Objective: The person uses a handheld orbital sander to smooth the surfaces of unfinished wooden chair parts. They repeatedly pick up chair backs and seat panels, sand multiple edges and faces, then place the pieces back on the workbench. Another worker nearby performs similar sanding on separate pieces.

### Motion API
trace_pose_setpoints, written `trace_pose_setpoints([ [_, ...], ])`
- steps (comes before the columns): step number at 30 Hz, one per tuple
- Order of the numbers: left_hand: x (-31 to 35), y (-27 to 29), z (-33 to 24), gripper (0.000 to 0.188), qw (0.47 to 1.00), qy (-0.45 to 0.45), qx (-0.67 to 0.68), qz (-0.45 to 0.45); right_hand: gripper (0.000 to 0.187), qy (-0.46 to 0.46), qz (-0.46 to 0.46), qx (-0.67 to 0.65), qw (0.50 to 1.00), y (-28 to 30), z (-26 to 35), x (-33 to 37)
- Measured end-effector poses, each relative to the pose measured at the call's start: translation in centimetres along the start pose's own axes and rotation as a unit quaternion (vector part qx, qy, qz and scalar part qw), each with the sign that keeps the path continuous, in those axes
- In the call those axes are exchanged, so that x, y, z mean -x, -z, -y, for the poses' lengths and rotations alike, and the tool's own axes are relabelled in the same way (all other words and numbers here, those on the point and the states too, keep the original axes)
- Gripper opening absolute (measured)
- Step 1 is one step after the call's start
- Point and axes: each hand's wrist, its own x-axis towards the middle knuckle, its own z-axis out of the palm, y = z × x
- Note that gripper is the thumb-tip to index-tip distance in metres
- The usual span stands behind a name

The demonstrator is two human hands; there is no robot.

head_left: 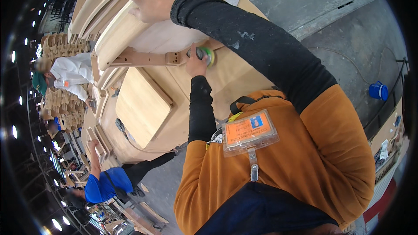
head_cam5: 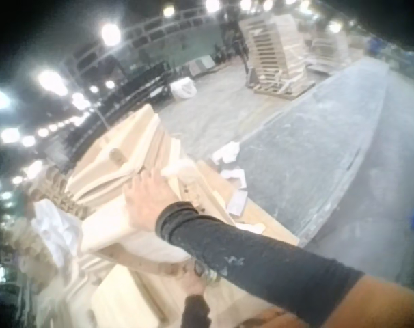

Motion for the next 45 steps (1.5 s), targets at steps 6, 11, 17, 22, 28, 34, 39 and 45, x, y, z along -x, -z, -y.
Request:
trace_pose_setpoints([
  [6,-0.9,-1.7,-1.1,0.083,0.999,-0.039,-0.005,-0.033,0.038,0.002,-0.008,-0.011,1.0,0.1,0.0,0.0],
  [11,-1.2,-2.0,-1.7,0.082,0.999,-0.04,-0.005,-0.015,0.038,0.007,0.017,-0.005,1.0,0.6,0.0,0.0],
  [17,-1.6,-1.0,-0.3,0.079,0.997,0.062,-0.018,-0.031,0.039,-0.001,0.003,0.0,1.0,0.2,0.2,0.4],
  [22,-2.6,-0.9,2.3,0.078,0.996,0.07,-0.036,-0.053,0.031,0.016,-0.07,-0.081,0.994,-0.2,-0.1,0.2],
  [28,-2.9,-1.2,5.1,0.078,0.995,0.057,-0.04,-0.072,0.036,0.001,-0.022,-0.027,0.999,0.2,0.3,0.5],
  [34,-0.9,-0.6,5.4,0.079,0.997,0.077,-0.012,-0.018,0.035,0.007,0.004,0.01,1.0,0.7,0.4,0.6],
  [39,-1.4,-0.9,5.3,0.08,0.997,0.066,-0.019,-0.03,0.036,0.008,-0.011,0.015,1.0,0.6,0.3,0.6],
  [45,-2.7,-1.0,6.0,0.078,0.998,0.051,-0.032,-0.031,0.036,0.005,-0.008,0.001,1.0,0.5,0.3,0.8],
])
